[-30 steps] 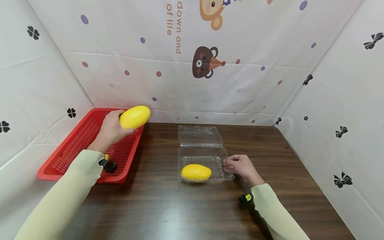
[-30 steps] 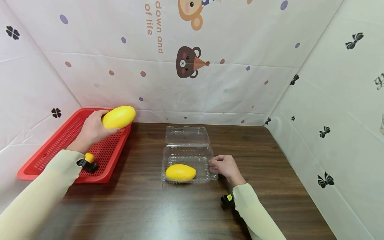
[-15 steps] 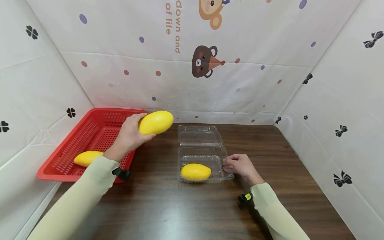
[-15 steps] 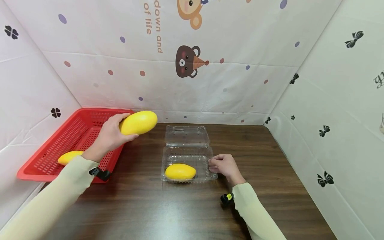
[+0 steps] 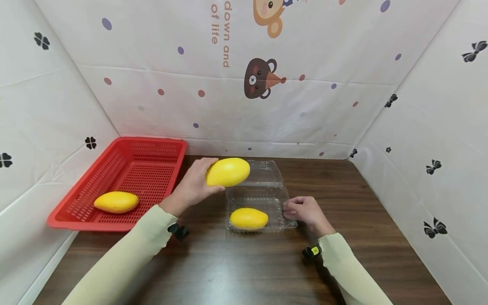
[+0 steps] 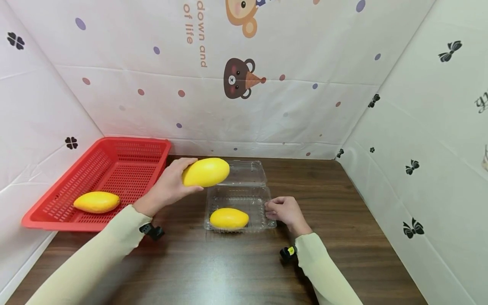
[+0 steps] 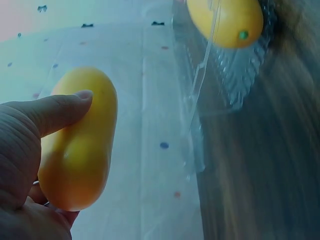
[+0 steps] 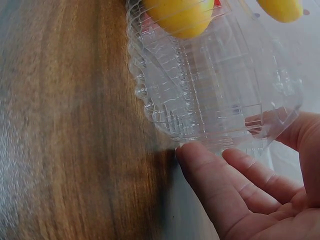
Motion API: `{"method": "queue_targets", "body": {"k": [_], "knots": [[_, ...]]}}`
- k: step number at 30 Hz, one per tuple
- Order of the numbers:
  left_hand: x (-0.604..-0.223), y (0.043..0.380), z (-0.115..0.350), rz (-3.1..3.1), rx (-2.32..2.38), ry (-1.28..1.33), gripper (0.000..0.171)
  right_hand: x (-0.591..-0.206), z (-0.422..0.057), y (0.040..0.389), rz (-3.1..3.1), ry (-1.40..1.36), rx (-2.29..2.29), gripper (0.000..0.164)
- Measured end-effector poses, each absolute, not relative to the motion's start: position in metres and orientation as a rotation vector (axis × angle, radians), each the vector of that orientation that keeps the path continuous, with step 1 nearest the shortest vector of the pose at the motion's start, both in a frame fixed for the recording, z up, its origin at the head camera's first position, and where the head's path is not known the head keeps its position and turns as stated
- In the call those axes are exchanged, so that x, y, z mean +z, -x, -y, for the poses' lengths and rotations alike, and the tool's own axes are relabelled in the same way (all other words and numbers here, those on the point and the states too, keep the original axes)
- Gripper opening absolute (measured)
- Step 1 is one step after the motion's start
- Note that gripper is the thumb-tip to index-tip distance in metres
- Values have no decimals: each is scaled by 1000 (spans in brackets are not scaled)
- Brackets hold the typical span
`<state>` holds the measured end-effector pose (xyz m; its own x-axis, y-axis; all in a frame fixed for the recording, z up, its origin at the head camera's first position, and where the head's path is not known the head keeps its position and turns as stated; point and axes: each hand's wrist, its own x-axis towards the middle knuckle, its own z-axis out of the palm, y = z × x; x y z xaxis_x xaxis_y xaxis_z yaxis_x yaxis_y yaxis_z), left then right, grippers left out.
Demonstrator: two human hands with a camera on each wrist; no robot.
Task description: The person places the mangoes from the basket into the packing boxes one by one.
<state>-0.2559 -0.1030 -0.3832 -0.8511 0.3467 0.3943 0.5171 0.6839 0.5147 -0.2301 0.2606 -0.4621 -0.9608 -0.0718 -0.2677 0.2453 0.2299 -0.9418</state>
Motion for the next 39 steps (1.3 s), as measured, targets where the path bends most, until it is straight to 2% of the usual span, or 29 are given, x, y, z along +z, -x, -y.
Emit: {"method": "queue_targets", "body": {"k": [10,17,28,39], "knots": [[-403,259,72,2678,-1027,728,81,-463,-262,230,-2286,-185,-1771,31],[-413,262,54,2670,-1048,796,77,-464,-262,231,-2275,-148,-1776,35],[-426,267,35,2734,-1032,862,78,-462,-261,231,-2261,-178,-1787,34],[-435,268,19,2897,-857,844,79,-460,-261,230,-2247,-181,-1796,34]]}}
